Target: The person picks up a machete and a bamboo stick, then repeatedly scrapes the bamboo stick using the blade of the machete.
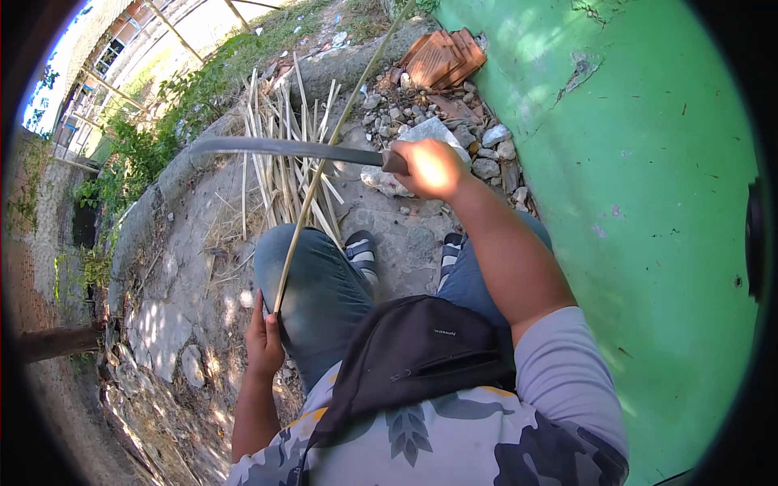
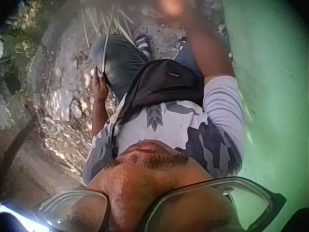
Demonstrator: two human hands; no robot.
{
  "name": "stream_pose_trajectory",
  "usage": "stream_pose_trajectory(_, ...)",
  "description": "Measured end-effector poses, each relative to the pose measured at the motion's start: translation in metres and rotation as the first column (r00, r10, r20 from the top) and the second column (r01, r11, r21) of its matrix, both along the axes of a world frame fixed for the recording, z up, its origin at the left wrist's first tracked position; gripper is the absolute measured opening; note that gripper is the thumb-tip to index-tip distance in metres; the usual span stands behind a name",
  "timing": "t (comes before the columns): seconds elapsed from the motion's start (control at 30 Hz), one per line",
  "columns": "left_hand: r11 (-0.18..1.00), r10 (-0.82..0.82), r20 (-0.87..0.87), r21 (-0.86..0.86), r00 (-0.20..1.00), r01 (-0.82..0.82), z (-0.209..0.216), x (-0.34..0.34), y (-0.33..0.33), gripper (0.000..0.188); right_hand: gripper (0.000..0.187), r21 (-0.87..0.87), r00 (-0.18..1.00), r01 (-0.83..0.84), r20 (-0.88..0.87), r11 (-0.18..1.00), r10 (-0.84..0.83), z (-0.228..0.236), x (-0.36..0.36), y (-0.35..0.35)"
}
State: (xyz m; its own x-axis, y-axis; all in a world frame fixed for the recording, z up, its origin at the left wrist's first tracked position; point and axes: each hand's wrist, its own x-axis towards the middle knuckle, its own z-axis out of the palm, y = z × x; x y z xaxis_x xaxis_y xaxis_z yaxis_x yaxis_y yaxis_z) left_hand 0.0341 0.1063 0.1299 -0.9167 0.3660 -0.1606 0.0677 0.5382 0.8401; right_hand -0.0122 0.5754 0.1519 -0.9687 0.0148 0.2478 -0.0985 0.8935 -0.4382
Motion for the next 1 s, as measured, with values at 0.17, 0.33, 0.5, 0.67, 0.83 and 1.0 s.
stream_pose_trajectory(0.17, 0.994, -0.009, -0.089, 0.11, 0.996, 0.019, -0.013, -0.004, 0.0, 0.062, 0.023, -0.154, 0.993, 0.112, -0.024, 0.982, -0.117, -0.011, -0.007, 0.014)
stream_pose_trajectory(0.33, 1.0, -0.001, 0.052, -0.01, 0.999, 0.002, 0.007, -0.003, 0.0, 0.061, 0.019, 0.039, 0.985, -0.146, 0.101, 0.989, 0.141, 0.017, 0.013, -0.04)
stream_pose_trajectory(0.5, 0.999, -0.038, -0.122, 0.018, 0.992, 0.04, -0.012, -0.002, -0.007, 0.06, 0.021, 0.025, 0.999, -0.023, 0.027, 0.999, 0.022, 0.005, 0.002, -0.027)
stream_pose_trajectory(0.67, 0.986, -0.071, -0.075, -0.158, 0.995, 0.059, 0.01, -0.007, 0.004, 0.059, 0.024, -0.167, 0.976, 0.063, -0.194, 0.984, -0.095, -0.007, -0.009, 0.011)
stream_pose_trajectory(0.83, 1.0, -0.026, 0.008, -0.016, 1.0, 0.026, 0.001, -0.006, -0.008, 0.058, 0.022, -0.045, 0.987, -0.133, 0.083, 0.99, 0.136, 0.006, 0.012, -0.042)
stream_pose_trajectory(1.0, 0.999, -0.045, -0.026, 0.015, 0.999, 0.046, 0.009, -0.005, 0.005, 0.058, 0.02, 0.049, 0.985, -0.139, 0.114, 0.989, 0.133, 0.004, 0.003, -0.03)
